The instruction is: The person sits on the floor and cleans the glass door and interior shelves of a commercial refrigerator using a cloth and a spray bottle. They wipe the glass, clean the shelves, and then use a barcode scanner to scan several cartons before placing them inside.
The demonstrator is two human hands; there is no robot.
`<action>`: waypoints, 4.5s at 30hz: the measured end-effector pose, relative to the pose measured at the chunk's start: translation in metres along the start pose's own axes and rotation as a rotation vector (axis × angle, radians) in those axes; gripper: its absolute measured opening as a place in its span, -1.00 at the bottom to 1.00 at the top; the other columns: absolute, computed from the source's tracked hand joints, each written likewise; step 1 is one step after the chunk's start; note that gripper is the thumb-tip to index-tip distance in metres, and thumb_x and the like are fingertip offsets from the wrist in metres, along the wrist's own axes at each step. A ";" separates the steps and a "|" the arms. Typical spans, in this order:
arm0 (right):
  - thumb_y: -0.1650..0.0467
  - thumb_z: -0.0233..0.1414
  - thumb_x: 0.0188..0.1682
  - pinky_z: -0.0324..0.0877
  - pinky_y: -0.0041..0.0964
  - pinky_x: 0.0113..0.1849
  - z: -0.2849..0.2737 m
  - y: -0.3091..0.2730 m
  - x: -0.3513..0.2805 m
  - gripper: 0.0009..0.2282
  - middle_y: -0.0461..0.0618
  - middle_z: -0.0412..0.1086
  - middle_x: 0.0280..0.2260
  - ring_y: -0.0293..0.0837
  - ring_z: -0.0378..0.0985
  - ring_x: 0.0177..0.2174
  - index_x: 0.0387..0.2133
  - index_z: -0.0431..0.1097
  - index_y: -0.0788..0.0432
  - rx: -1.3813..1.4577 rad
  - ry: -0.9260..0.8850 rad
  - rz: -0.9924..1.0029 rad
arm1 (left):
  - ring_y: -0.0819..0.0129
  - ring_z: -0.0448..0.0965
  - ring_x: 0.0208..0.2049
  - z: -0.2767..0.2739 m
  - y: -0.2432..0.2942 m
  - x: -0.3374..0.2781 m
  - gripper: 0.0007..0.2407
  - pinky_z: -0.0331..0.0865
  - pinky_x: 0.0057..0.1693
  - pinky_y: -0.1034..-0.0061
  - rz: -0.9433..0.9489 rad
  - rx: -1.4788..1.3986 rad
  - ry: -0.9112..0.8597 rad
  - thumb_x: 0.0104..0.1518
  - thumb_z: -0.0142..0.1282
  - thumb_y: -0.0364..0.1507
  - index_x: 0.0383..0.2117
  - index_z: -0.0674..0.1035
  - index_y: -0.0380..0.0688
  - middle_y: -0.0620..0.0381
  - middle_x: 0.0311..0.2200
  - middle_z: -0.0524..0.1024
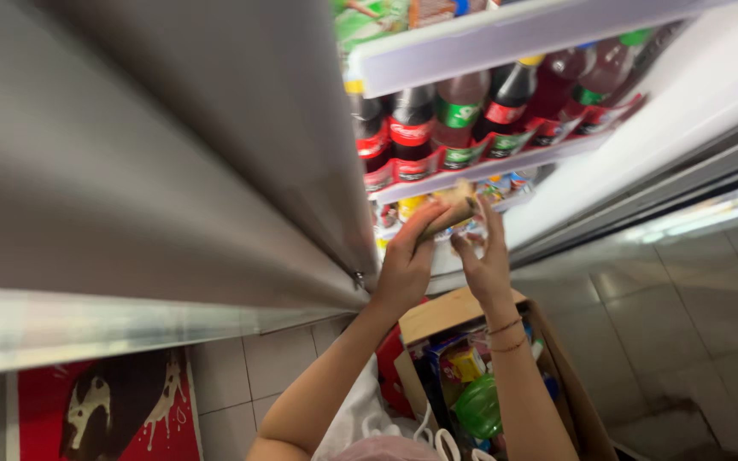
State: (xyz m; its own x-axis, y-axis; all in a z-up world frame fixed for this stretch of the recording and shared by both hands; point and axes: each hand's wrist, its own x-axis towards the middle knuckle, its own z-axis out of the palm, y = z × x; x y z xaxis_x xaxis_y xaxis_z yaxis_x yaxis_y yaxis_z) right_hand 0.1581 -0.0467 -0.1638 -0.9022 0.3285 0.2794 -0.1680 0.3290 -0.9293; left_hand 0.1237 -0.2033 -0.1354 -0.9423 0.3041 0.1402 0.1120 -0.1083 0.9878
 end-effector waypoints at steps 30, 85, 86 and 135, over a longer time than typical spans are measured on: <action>0.42 -0.10 0.17 -0.28 0.34 0.40 0.147 -0.170 0.037 -0.48 0.42 -0.36 0.44 0.50 -0.42 0.42 0.39 0.02 0.37 -0.431 0.050 -0.809 | -0.15 0.15 0.43 -0.148 0.128 -0.041 -0.67 -0.47 0.48 -0.20 1.008 1.004 0.610 0.35 -0.09 -0.37 0.18 0.48 -0.21 -0.22 0.26 0.38; 0.54 -0.04 -0.06 -0.27 0.24 0.36 0.127 -0.042 -0.023 -0.60 0.28 0.16 0.29 0.30 -0.09 0.39 0.11 0.33 0.31 -0.301 -0.318 -0.702 | -0.08 -0.12 0.55 -0.122 0.185 -0.028 -0.63 -0.42 0.55 -0.01 0.906 1.030 0.630 0.50 0.02 -0.42 0.38 0.34 -0.20 -0.21 0.45 0.01; 0.55 -0.03 -0.08 -0.29 0.27 0.36 0.128 -0.025 -0.029 -0.60 0.27 0.18 0.27 0.29 -0.07 0.38 0.09 0.35 0.31 -0.320 -0.317 -0.699 | -0.07 -0.16 0.53 -0.122 0.171 -0.029 -0.63 -0.45 0.53 -0.07 0.953 1.048 0.646 0.48 0.02 -0.40 0.37 0.36 -0.14 -0.20 0.45 -0.01; 0.68 -0.24 -0.02 0.04 -0.31 0.28 0.155 0.027 -0.088 -0.42 0.21 -0.02 0.42 -0.04 0.03 0.40 0.36 0.06 0.30 0.162 0.004 -0.121 | -0.15 0.48 0.00 -0.114 -0.149 -0.148 -0.72 0.42 0.08 0.13 0.281 0.625 -0.192 -0.06 0.11 -0.65 -0.17 0.59 -0.26 -0.16 0.06 0.40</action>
State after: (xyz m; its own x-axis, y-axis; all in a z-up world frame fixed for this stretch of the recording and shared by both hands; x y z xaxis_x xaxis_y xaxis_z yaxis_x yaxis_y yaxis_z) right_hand 0.1715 -0.2037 -0.2510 -0.8700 0.2994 0.3918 -0.3368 0.2194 -0.9156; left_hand 0.2109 -0.3402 -0.3113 -0.7853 0.5120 0.3480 0.5568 0.3387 0.7584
